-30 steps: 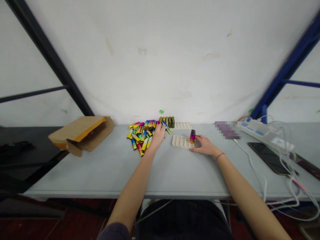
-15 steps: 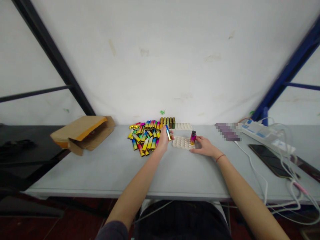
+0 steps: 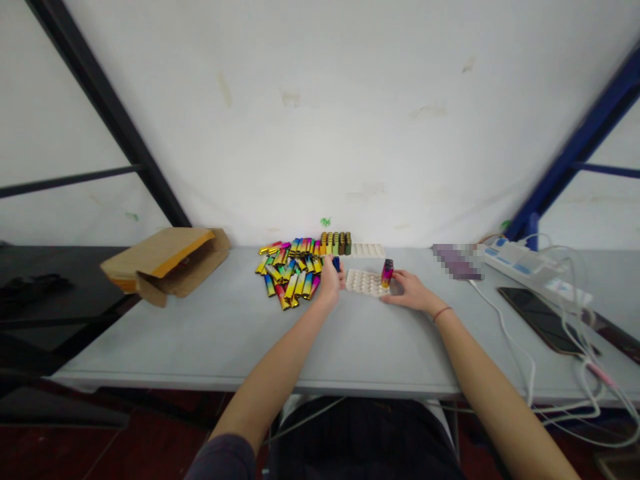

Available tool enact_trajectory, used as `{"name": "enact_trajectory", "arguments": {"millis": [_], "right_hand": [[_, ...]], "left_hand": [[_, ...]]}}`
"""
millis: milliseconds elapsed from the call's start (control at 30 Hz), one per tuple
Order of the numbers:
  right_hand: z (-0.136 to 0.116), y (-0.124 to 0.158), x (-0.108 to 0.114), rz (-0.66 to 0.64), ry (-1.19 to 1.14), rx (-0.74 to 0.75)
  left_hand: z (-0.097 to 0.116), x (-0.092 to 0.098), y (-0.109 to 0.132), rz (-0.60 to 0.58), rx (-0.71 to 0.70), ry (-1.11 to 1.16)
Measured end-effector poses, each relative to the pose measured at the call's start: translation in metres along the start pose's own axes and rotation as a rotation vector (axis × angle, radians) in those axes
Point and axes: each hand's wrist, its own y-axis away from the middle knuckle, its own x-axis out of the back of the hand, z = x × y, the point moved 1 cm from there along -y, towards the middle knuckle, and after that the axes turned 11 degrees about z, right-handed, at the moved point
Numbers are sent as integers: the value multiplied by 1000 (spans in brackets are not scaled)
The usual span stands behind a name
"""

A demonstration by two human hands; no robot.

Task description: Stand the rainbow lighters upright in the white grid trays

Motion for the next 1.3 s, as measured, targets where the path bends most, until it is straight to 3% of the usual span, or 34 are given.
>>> {"name": "enact_trajectory", "arguments": {"millis": [400,767,933,1067,1233,1300], "right_hand": [[-2,1,1,-4,-2,-11],[-2,1,3,7,-27,20],[-2,0,2,22,-29,25],[-3,0,1,26,-16,24],[-1,1,-1,45,-22,36],[0,1,-1,58,-29,39]], "left_hand": [[-10,-1,-1,84,-50,-9],[-9,-2,1,12,36,14],[-12,-3,3,24,-25,84],[-19,-6,2,-56,-197,-4],[-30,-7,6,-248,-693,-338],[-34,-7,8,-316,-798,-437]]}}
